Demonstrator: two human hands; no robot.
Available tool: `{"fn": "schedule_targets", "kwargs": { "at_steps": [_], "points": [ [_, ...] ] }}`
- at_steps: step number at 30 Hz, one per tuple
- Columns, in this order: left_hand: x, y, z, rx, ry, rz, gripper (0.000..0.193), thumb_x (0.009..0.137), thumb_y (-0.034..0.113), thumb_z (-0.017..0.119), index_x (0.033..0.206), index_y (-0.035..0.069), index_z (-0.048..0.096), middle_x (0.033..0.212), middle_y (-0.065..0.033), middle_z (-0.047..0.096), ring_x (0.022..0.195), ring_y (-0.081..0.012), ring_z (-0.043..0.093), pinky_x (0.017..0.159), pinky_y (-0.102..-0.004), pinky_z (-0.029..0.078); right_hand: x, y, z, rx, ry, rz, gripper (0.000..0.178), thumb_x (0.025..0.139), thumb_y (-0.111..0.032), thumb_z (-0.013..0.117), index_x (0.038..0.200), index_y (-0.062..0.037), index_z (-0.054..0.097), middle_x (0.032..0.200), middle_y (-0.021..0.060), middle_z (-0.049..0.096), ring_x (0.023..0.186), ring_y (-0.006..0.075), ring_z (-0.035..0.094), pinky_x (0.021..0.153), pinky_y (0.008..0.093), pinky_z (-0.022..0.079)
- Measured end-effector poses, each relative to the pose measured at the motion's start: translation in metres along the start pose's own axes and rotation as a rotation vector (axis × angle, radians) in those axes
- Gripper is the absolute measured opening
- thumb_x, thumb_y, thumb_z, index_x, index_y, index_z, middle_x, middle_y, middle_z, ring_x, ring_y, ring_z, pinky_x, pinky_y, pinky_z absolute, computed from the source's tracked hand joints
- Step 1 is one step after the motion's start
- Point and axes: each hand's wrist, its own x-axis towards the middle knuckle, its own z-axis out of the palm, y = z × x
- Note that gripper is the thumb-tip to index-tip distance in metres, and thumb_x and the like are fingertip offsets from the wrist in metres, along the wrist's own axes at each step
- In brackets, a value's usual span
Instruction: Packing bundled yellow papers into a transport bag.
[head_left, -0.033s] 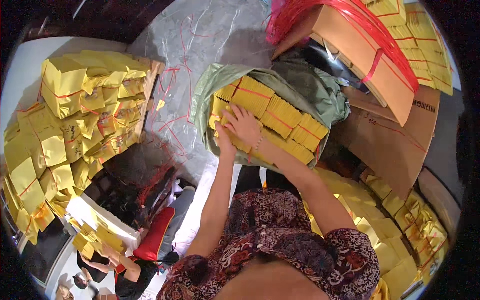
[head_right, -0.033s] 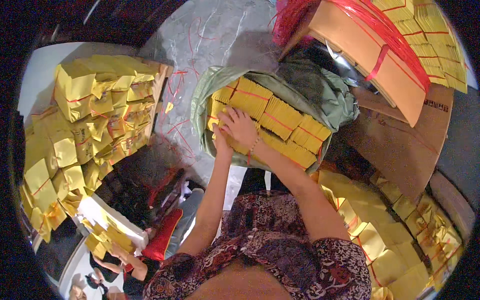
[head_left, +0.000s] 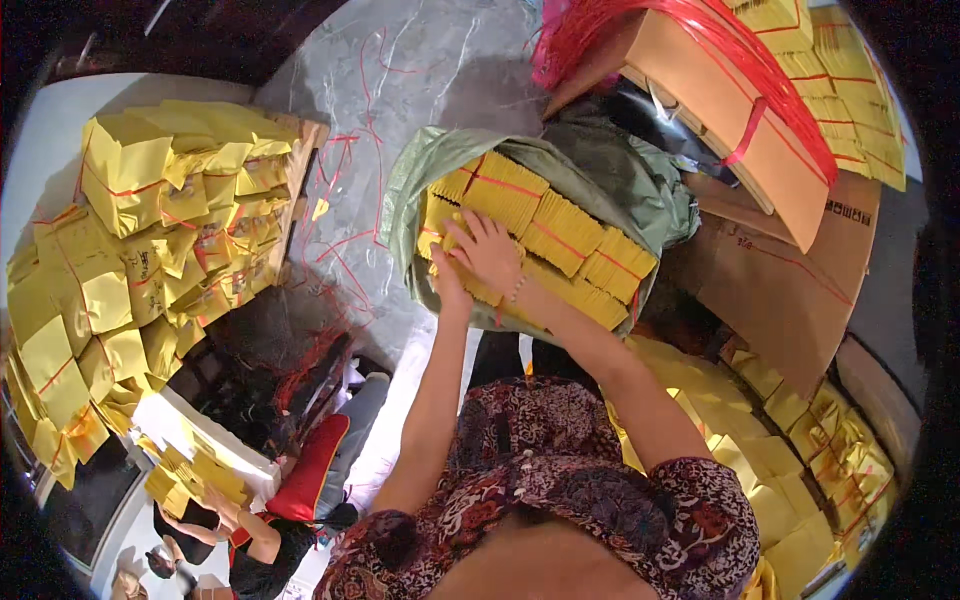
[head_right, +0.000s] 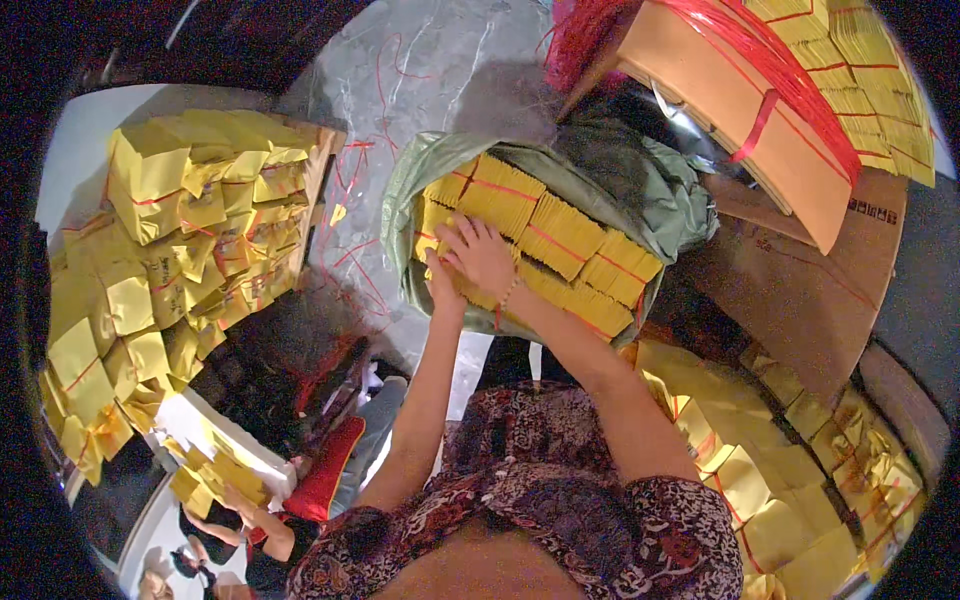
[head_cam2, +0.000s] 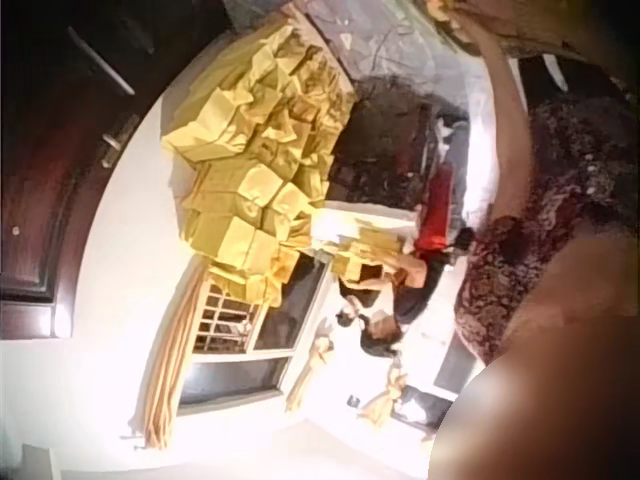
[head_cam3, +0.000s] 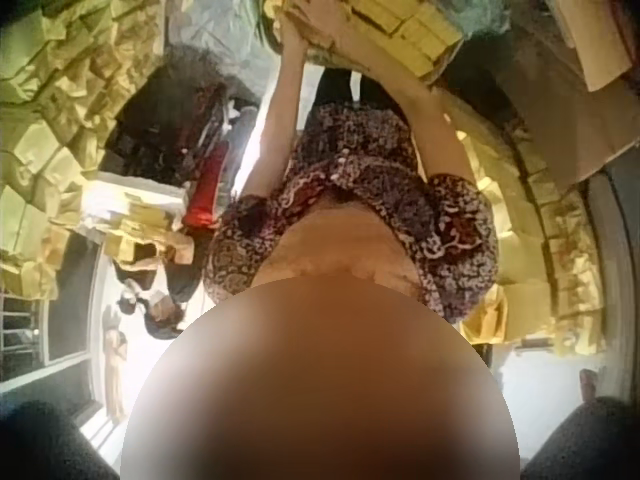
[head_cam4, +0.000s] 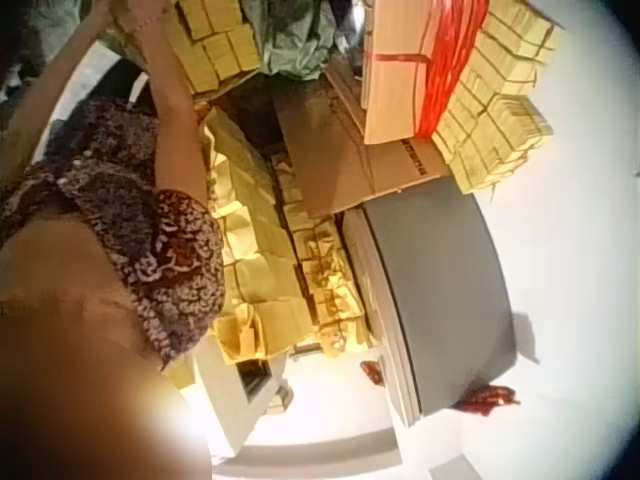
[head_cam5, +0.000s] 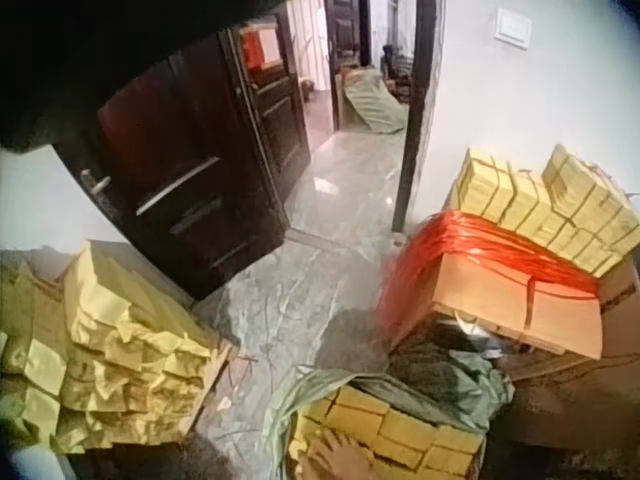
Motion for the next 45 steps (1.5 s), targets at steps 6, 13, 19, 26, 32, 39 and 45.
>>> {"fn": "schedule_targets", "kwargs": {
  "at_steps": [6, 13, 19, 26, 32, 39, 45],
  "points": [
    [-0.013, -0.013, 0.004, 0.161, 0.158, 0.029, 0.052, 0.088, 0.045, 0.050, 0.121, 0.005, 0.048, 0.108, -0.0051, 0.056, 0.092, -0.0157, 0.057, 0.077, -0.0296, 0.048, -0.019, 0.012, -0.002, -0.048, 0.001, 0.071, 0.042, 0.081, -0.034, 0.055, 0.119, -0.0175, 0.049, 0.122, 0.0114, 0.044, 0.105, 0.0302, 0.046, 0.083, 0.0423, 0.039],
    [0.015, 0.002, -0.019, -0.001, -0.073, -0.110, 0.039, 0.091, 0.035, 0.043, 0.119, 0.008, 0.050, 0.112, -0.0061, 0.056, 0.099, -0.0190, 0.056, 0.084, -0.0347, 0.047, -0.007, 0.009, 0.000, -0.045, -0.014, 0.048, 0.038, 0.080, -0.036, 0.056, 0.112, -0.0157, 0.052, 0.119, 0.0106, 0.046, 0.102, 0.0295, 0.045, 0.081, 0.0419, 0.039],
    [0.017, 0.023, -0.017, -0.025, -0.020, -0.278, 0.033, 0.091, 0.023, 0.043, 0.121, 0.009, 0.049, 0.112, -0.0079, 0.057, 0.099, -0.0238, 0.057, 0.082, -0.0412, 0.049, -0.007, 0.003, -0.015, -0.020, -0.005, 0.068, 0.036, 0.079, -0.033, 0.056, 0.110, -0.0133, 0.052, 0.114, 0.0109, 0.048, 0.105, 0.0291, 0.045, 0.086, 0.0442, 0.038],
    [0.029, 0.024, -0.009, 0.154, 0.106, -0.268, 0.033, 0.089, 0.025, 0.051, 0.118, 0.011, 0.052, 0.110, -0.0082, 0.058, 0.095, -0.0254, 0.057, 0.079, -0.0417, 0.048, 0.007, 0.006, -0.011, -0.066, -0.156, -0.191, 0.024, 0.080, -0.027, 0.055, 0.097, -0.0109, 0.056, 0.102, 0.0075, 0.053, 0.115, 0.0274, 0.040, 0.098, 0.0453, 0.028],
    [0.049, 0.030, -0.036, 0.134, 0.075, -0.310, 0.031, 0.090, 0.022, 0.052, 0.118, 0.010, 0.052, 0.108, -0.0082, 0.059, 0.093, -0.0248, 0.057, 0.077, -0.0389, 0.049, -0.004, -0.006, -0.002, -0.170, -0.060, -0.227, 0.018, 0.083, -0.027, 0.050, 0.090, -0.0105, 0.056, 0.100, 0.0062, 0.054, 0.119, 0.0283, 0.038, 0.103, 0.0461, 0.021],
    [0.060, 0.031, -0.042, 0.089, 0.158, -0.244, 0.033, 0.089, 0.023, 0.054, 0.119, 0.009, 0.051, 0.107, -0.0086, 0.059, 0.094, -0.0238, 0.057, 0.078, -0.0388, 0.048, 0.001, -0.007, 0.006, -0.282, -0.155, -0.234, 0.022, 0.082, -0.025, 0.049, 0.095, -0.0086, 0.057, 0.103, 0.0075, 0.055, 0.120, 0.0298, 0.037, 0.104, 0.0468, 0.020],
    [0.082, 0.022, -0.070, 0.022, 0.039, -0.115, 0.037, 0.085, 0.024, 0.061, 0.117, 0.009, 0.052, 0.106, -0.0080, 0.058, 0.087, -0.0211, 0.059, 0.073, -0.0352, 0.050, 0.024, 0.000, 0.014, -0.206, -0.178, -0.155, 0.026, 0.081, -0.029, 0.055, 0.098, -0.0100, 0.056, 0.107, 0.0088, 0.052, 0.118, 0.0299, 0.038, 0.101, 0.0476, 0.026]
  ]
}}
